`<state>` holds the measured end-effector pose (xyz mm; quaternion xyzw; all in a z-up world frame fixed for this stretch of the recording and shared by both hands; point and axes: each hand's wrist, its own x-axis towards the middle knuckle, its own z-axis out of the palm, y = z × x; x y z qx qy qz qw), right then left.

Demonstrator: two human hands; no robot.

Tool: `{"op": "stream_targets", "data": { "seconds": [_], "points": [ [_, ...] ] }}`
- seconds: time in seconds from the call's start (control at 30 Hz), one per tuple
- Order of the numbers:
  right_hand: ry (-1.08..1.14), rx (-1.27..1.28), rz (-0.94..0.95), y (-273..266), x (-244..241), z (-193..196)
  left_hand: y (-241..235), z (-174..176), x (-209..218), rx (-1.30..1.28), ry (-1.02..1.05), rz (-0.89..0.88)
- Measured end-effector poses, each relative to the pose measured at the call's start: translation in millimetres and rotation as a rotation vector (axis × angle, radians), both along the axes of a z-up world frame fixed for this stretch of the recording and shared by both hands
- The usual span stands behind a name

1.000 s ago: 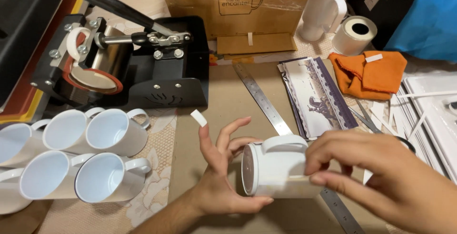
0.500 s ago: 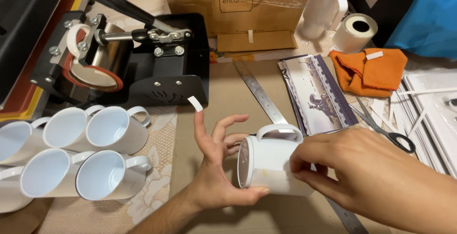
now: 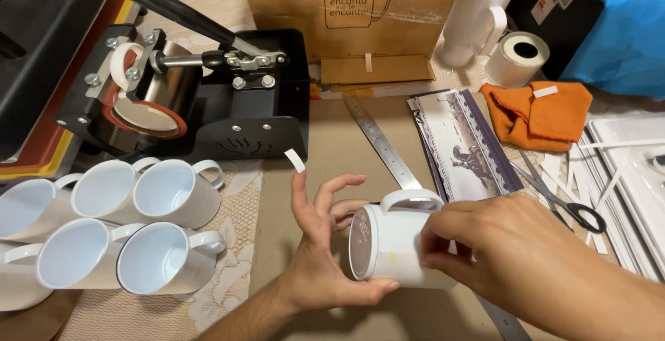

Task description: Wrapping printed designs around ceramic mugs and securing them with heat-resistant tape for sublimation printing.

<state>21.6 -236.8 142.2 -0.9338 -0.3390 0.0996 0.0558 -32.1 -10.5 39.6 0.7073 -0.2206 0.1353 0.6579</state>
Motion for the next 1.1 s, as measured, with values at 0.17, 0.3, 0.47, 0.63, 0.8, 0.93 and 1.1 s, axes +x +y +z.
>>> {"op": "stream_targets", "data": {
  "seconds": [0.17,0.3,0.47,0.63,0.8,0.93,1.1],
  "points": [
    [0.063,-0.295,-0.372,6,-2,2,1,-9,2,0.017,-0.156,-0.042],
    [0.02,-0.172,-0.377,-10,1,-12,0,-6,1,0.022,-0.272,-0.009],
    [-0.309,0.401,0.016,-22,3,-9,0,7,-6,0.263,-0.686,0.098],
    [-0.16,0.583,0.317,-37,14,14,-2,-16,-24,0.223,-0.474,0.134],
    [-0.132,0.575,0.549,-32,13,6,1,-26,-23,0.333,-0.672,0.239],
    [-0.232,0.677,0.599,-25,12,7,9,-56,-9,0.275,-0.829,0.377],
    [-0.289,0.796,0.536,-30,14,5,4,-48,-5,0.48,-0.965,0.435]
  ]
}}
